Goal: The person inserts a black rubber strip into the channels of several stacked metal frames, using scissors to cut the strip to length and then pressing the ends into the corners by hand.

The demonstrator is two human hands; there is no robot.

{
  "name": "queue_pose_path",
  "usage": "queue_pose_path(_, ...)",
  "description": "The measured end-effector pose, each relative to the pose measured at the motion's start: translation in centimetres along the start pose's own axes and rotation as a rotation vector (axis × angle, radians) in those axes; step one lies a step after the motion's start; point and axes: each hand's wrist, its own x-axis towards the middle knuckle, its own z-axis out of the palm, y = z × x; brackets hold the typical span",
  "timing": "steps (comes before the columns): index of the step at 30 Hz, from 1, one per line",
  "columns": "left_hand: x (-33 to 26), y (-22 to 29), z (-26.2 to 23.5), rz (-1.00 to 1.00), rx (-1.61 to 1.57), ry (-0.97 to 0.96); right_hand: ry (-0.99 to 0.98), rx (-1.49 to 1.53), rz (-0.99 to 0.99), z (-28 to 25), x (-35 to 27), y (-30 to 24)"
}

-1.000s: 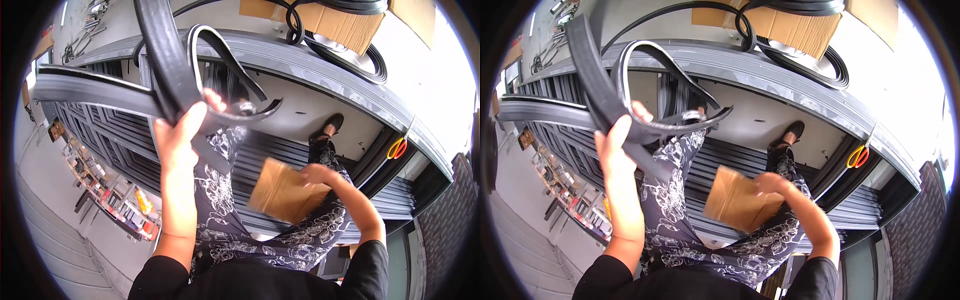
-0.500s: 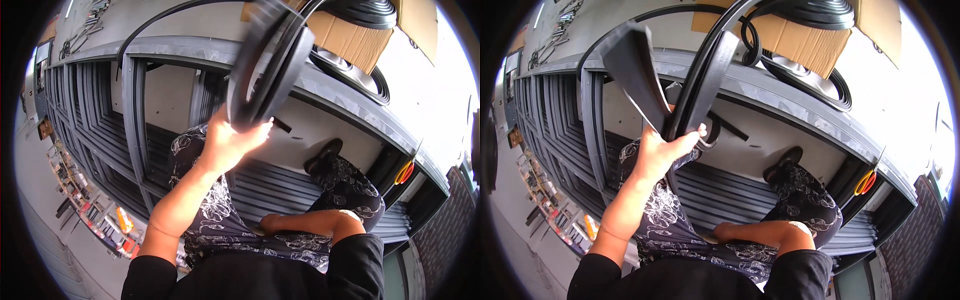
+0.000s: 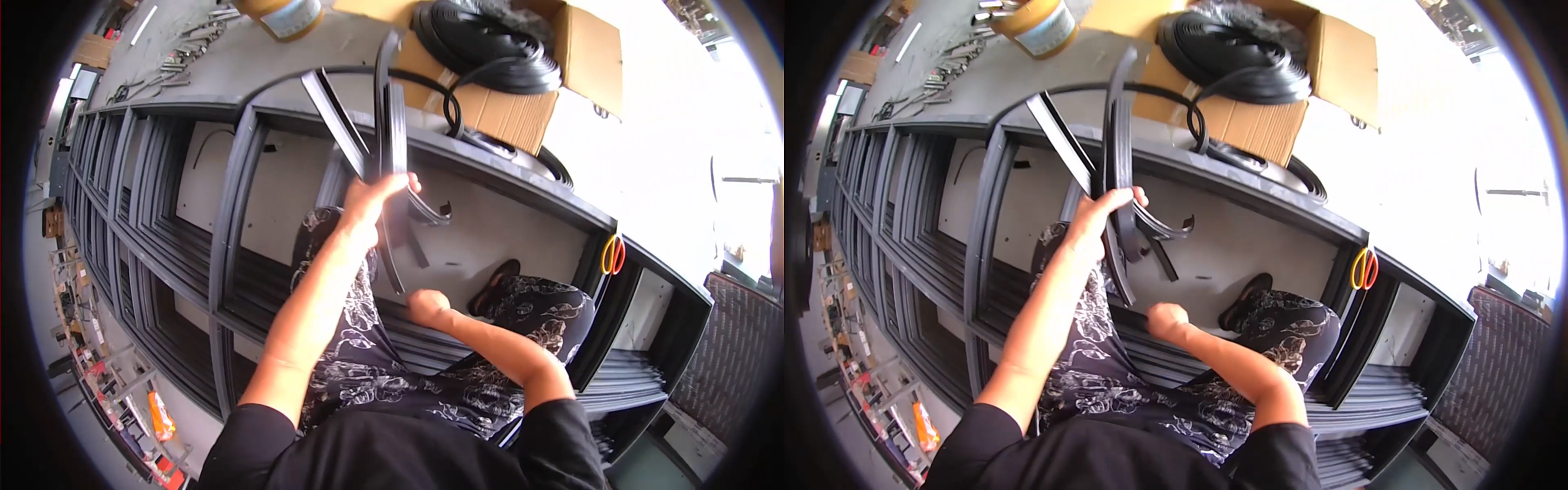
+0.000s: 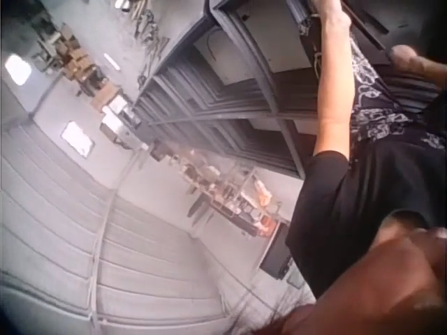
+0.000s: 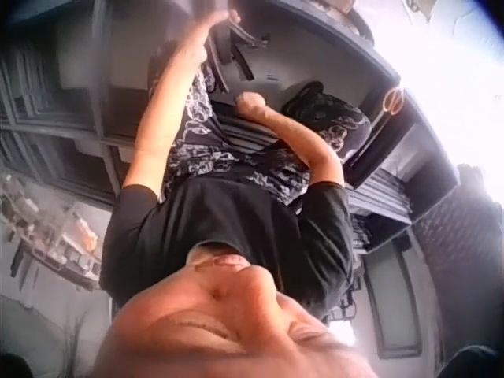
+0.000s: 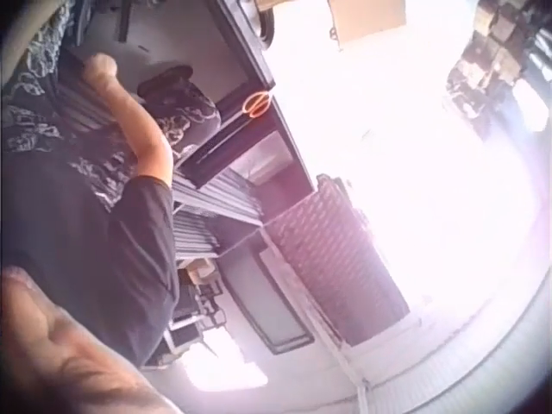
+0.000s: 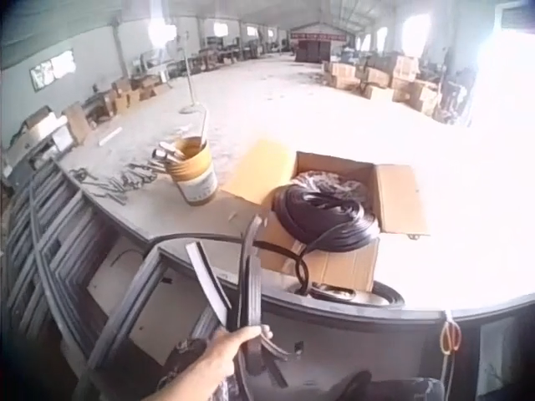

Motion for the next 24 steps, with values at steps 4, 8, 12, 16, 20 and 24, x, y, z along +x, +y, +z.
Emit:
queue_pose_path(4,-2.0,-1.5,0.3,0.122,-0.086,-0.063,0.522,0.435,0.015,-3.1,-3.2,-1.1)
queue_pose_path(8,-4.0,-1.3,0.7,0.09,-0.172,-0.286,0.534,0.392,0.045,1.0,-3.9,-1.4)
queue_pose_path(12,-6.9,-4.3,0.8,0.191,-0.148,-0.327,0.413,0.424,-0.055,8.8,-2.5,-1.9)
queue_pose_path(16,-8.8,-6.3,1.0,0.094,-0.133,-0.329,0.392,0.575,-0.087,10.3,-4.2,-2.7)
queue_pose_path(20,-9.2,-6.3,0.2,0.128,-0.124,-0.374,0.558,0.339,-0.184,2.5,-10.0,-4.7)
queue_pose_path(24,-8.5,-7.5,0.0,0.095,-0.094,-0.356,0.753,0.878,-0.072,-1.0,-13.7,-2.3)
